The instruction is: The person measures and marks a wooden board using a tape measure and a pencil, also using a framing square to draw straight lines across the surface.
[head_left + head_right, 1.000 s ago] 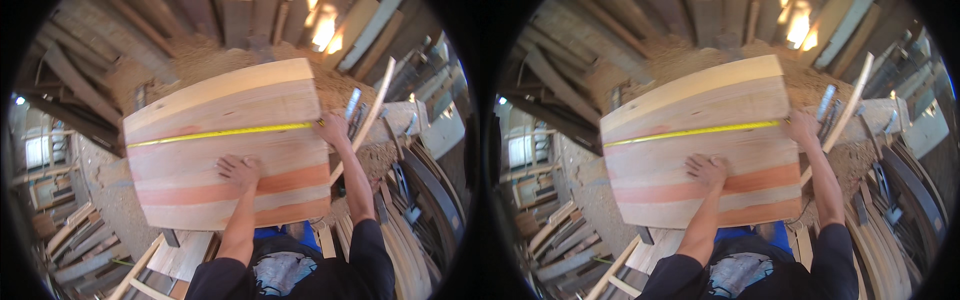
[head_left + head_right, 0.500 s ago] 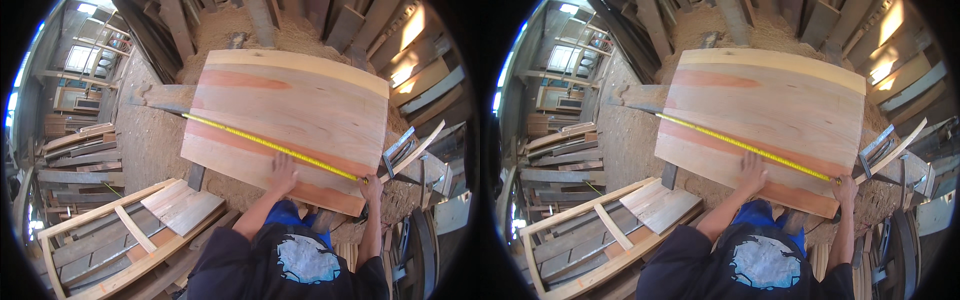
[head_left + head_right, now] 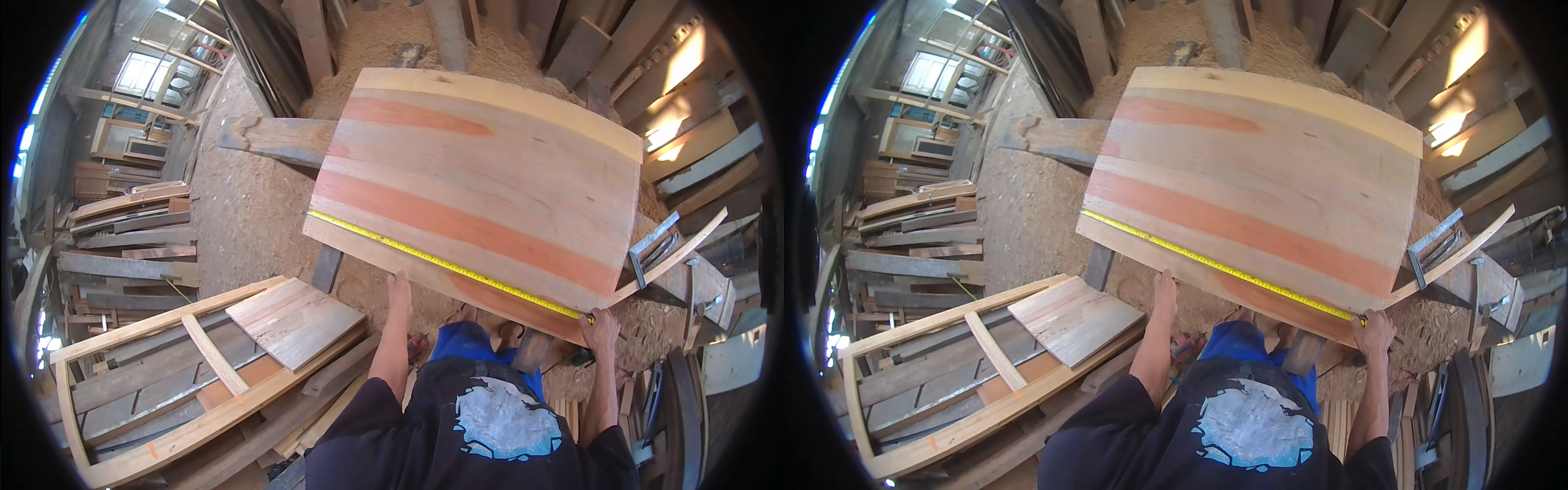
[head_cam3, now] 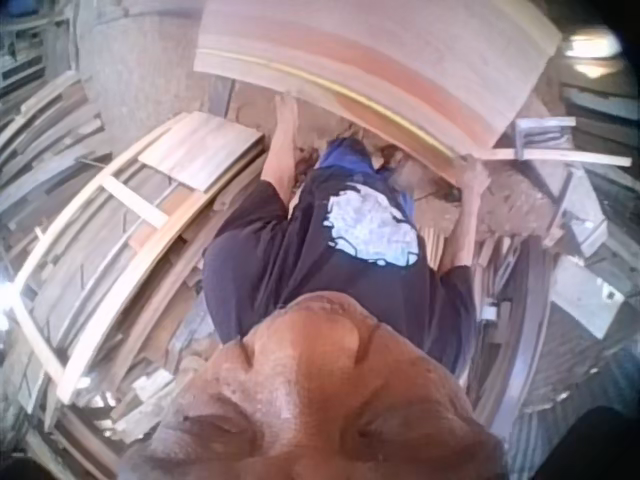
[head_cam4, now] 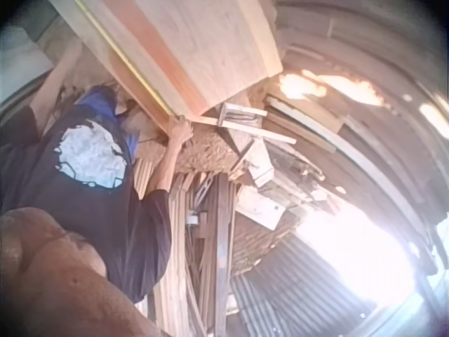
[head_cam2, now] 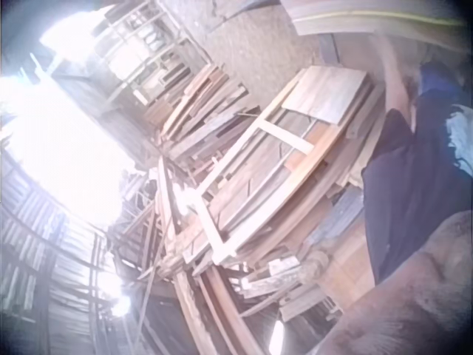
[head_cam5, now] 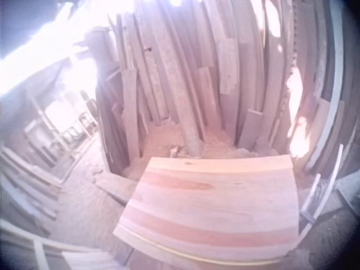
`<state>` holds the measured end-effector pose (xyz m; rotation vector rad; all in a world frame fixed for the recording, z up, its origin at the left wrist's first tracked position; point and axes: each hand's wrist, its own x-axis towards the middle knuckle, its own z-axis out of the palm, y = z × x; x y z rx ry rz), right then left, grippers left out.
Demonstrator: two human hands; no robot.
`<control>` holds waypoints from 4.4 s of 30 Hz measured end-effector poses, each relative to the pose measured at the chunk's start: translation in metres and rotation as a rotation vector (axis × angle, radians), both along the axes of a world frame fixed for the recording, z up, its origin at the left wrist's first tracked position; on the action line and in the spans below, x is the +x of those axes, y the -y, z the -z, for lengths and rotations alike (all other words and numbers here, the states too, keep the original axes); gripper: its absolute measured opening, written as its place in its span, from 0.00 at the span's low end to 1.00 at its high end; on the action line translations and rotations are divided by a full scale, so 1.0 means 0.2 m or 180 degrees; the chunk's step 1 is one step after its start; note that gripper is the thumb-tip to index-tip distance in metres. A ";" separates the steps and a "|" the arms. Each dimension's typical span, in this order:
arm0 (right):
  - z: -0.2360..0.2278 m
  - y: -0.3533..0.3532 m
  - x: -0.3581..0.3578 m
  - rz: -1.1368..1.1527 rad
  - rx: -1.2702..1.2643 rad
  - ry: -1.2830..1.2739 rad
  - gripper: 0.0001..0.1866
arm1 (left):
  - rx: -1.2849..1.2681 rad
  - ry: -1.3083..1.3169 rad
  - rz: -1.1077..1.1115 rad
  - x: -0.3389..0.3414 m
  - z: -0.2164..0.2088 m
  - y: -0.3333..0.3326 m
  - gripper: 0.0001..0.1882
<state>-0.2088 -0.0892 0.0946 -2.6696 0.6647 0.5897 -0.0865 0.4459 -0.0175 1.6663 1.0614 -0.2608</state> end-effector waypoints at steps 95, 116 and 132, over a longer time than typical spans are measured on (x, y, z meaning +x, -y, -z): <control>0.31 1.67 0.40 0.3180 -0.0407 -0.0010 0.33 | 0.3382 -0.0143 0.2942 0.79 -0.15 2.11 0.48; 0.58 1.67 0.34 0.3258 -0.1021 0.0865 0.45 | 0.3328 -0.0093 0.2952 0.79 -0.15 2.13 0.47; 0.23 1.11 0.56 0.2744 0.3965 0.2447 0.29 | 0.3300 0.0077 0.2959 0.79 -0.11 2.10 0.47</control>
